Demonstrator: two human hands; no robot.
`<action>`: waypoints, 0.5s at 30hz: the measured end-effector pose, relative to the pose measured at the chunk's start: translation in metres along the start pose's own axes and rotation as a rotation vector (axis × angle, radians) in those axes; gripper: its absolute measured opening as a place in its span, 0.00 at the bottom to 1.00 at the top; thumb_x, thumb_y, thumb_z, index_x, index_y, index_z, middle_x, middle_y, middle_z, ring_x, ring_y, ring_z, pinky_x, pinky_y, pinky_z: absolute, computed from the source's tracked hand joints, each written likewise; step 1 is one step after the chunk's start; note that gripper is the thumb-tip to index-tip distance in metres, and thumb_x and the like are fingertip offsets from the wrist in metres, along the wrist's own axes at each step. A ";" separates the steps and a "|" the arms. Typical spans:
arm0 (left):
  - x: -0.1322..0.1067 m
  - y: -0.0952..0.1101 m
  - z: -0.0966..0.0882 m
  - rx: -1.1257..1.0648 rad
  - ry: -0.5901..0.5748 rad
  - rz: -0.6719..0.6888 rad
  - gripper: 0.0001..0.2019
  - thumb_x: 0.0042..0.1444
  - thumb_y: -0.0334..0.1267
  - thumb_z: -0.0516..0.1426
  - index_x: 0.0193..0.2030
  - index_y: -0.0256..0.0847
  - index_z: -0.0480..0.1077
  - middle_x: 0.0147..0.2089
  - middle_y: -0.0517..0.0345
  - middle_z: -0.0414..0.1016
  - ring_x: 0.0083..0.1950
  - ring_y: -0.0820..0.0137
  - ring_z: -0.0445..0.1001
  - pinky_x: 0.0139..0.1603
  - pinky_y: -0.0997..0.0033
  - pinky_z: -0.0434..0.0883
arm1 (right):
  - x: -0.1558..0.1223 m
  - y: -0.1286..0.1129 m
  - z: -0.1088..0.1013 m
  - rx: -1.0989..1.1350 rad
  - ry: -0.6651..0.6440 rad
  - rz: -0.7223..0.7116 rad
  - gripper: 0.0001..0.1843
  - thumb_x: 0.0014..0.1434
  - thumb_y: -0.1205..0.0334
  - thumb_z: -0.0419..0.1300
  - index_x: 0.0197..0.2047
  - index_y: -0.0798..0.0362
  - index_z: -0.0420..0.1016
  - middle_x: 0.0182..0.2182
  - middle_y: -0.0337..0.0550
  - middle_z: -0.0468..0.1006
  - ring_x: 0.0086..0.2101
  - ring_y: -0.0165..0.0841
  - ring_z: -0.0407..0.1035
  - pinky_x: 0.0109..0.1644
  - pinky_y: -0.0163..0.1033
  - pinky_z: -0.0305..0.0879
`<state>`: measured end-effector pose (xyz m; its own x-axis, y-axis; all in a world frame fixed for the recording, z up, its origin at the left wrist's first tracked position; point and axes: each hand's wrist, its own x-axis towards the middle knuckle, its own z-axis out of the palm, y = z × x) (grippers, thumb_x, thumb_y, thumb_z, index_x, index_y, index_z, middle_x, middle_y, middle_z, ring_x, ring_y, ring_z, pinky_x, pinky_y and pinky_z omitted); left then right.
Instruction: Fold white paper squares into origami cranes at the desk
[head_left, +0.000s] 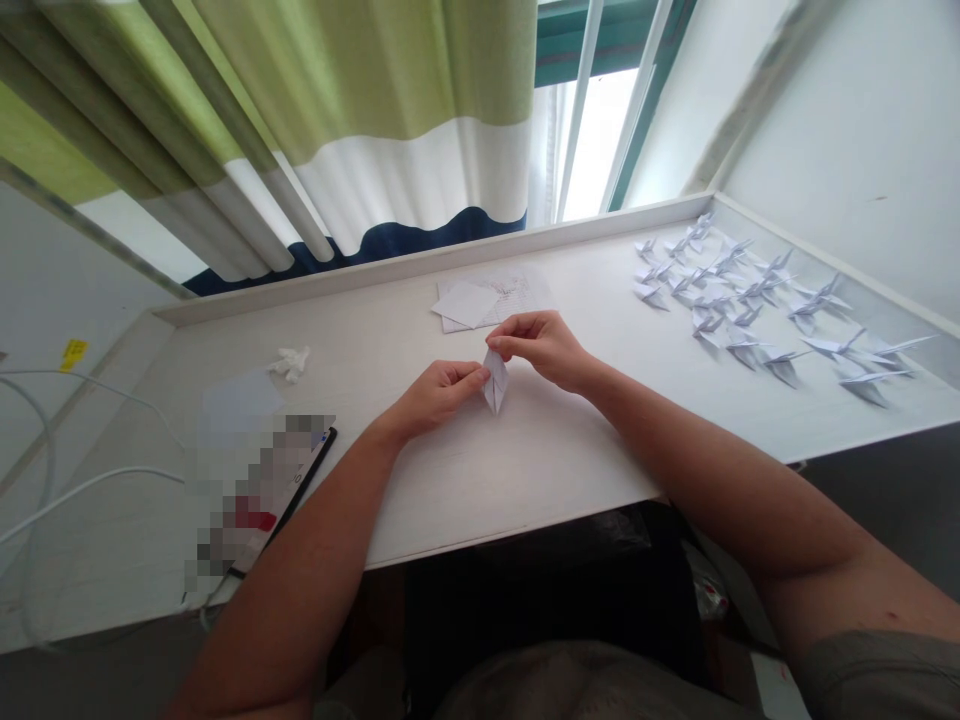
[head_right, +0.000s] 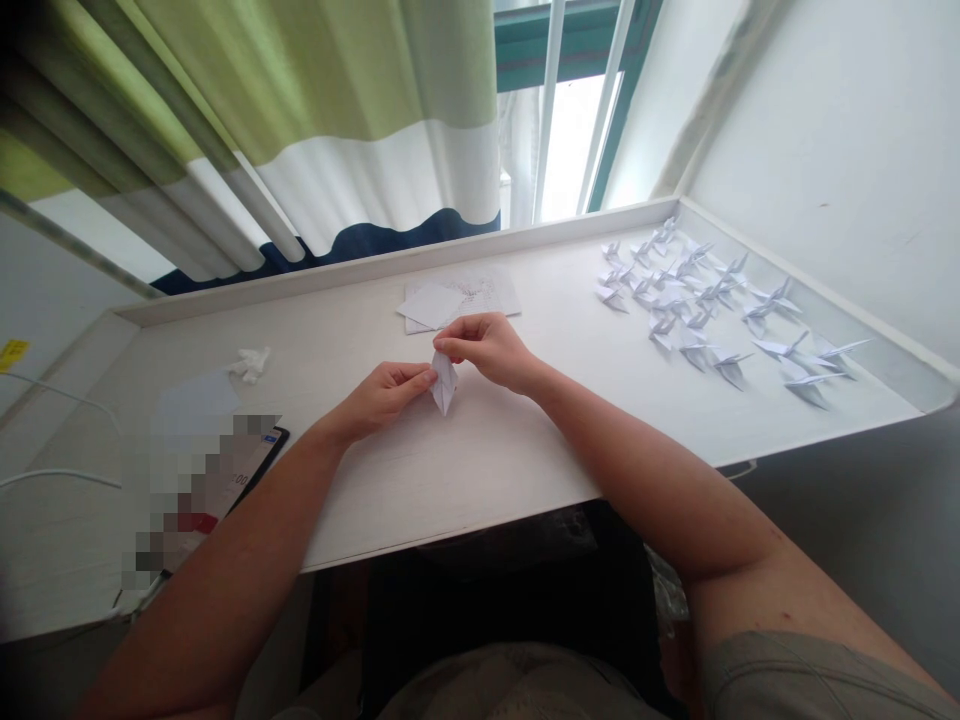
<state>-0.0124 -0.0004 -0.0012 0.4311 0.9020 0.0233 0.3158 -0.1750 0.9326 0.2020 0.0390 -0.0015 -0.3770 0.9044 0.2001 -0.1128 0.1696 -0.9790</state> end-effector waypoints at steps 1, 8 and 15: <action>0.000 0.000 0.000 0.007 -0.015 0.005 0.23 0.65 0.56 0.60 0.25 0.41 0.72 0.25 0.60 0.67 0.28 0.70 0.63 0.32 0.67 0.63 | 0.001 0.001 -0.001 0.004 0.009 0.009 0.16 0.54 0.48 0.76 0.33 0.54 0.84 0.29 0.41 0.82 0.31 0.31 0.73 0.39 0.41 0.73; 0.002 0.005 0.002 -0.012 0.045 0.041 0.20 0.66 0.53 0.57 0.29 0.40 0.73 0.26 0.61 0.66 0.30 0.70 0.61 0.35 0.68 0.62 | 0.003 0.005 -0.008 -0.026 -0.077 0.079 0.15 0.57 0.50 0.74 0.37 0.54 0.83 0.31 0.41 0.82 0.30 0.30 0.73 0.38 0.40 0.73; 0.004 0.004 0.000 -0.001 0.086 0.063 0.22 0.66 0.55 0.57 0.27 0.41 0.73 0.27 0.60 0.71 0.32 0.69 0.67 0.40 0.67 0.69 | 0.001 0.005 -0.004 -0.033 -0.232 0.064 0.17 0.50 0.53 0.78 0.33 0.54 0.79 0.27 0.36 0.77 0.29 0.29 0.69 0.35 0.37 0.67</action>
<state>-0.0096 0.0020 0.0028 0.3765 0.9195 0.1128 0.2890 -0.2323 0.9287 0.2043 0.0421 -0.0066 -0.5841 0.8000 0.1373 -0.0535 0.1309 -0.9900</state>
